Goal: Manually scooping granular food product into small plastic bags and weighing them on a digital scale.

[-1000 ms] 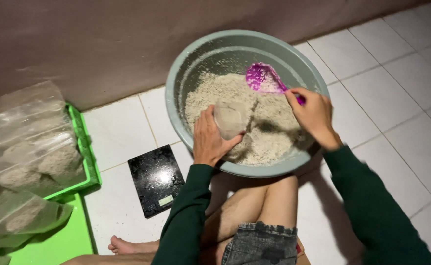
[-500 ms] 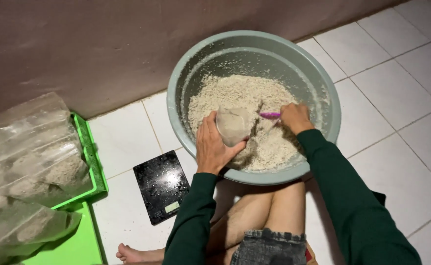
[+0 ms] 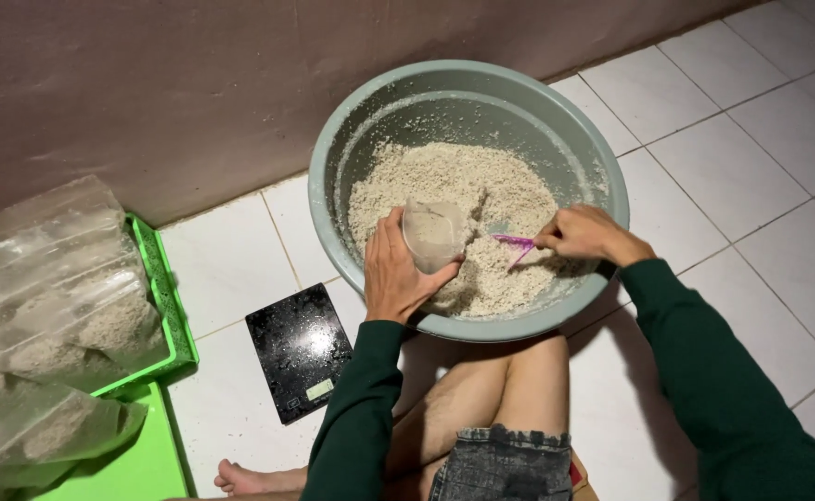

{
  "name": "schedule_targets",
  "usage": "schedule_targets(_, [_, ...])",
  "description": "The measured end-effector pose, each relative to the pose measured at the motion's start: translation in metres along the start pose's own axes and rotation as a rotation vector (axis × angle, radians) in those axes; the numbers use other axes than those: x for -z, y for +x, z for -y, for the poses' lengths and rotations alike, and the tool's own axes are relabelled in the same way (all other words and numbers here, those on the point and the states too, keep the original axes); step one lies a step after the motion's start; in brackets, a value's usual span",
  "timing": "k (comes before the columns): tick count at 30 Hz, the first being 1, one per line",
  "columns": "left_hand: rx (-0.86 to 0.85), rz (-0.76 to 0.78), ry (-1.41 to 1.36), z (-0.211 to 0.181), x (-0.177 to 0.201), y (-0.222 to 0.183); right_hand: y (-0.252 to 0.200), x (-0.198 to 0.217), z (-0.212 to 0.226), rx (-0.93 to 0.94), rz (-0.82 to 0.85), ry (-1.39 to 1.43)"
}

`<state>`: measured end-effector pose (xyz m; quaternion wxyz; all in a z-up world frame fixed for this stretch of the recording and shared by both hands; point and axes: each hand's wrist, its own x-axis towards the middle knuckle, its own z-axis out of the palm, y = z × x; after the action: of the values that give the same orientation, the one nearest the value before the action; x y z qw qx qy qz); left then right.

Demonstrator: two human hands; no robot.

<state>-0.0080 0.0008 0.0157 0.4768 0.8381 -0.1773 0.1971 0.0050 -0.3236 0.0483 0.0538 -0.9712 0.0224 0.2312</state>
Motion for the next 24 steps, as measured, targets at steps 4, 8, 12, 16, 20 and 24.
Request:
schedule_targets(4, [0.009, 0.003, 0.017, 0.003, -0.003, -0.001, -0.015, -0.006, 0.0, 0.026, 0.005, -0.034])
schedule_targets(8, [0.005, 0.005, 0.033, 0.004, -0.002, -0.001, -0.038, 0.008, 0.005, 0.056, -0.049, 0.097])
schedule_targets(12, [0.009, 0.017, 0.026, 0.01, -0.006, -0.002, -0.043, 0.013, -0.002, 0.055, -0.13, 0.309])
schedule_targets(16, [0.015, 0.005, 0.024, 0.008, -0.006, 0.0, -0.049, 0.014, -0.002, 0.023, -0.265, 0.405])
schedule_targets(20, [0.025, 0.021, 0.024, 0.004, -0.003, -0.001, -0.077, 0.035, 0.034, 0.024, -0.408, 0.528])
schedule_targets(24, [0.042, 0.042, 0.003, 0.001, 0.001, 0.001, -0.076, 0.032, 0.042, 0.15, -0.431, 0.612])
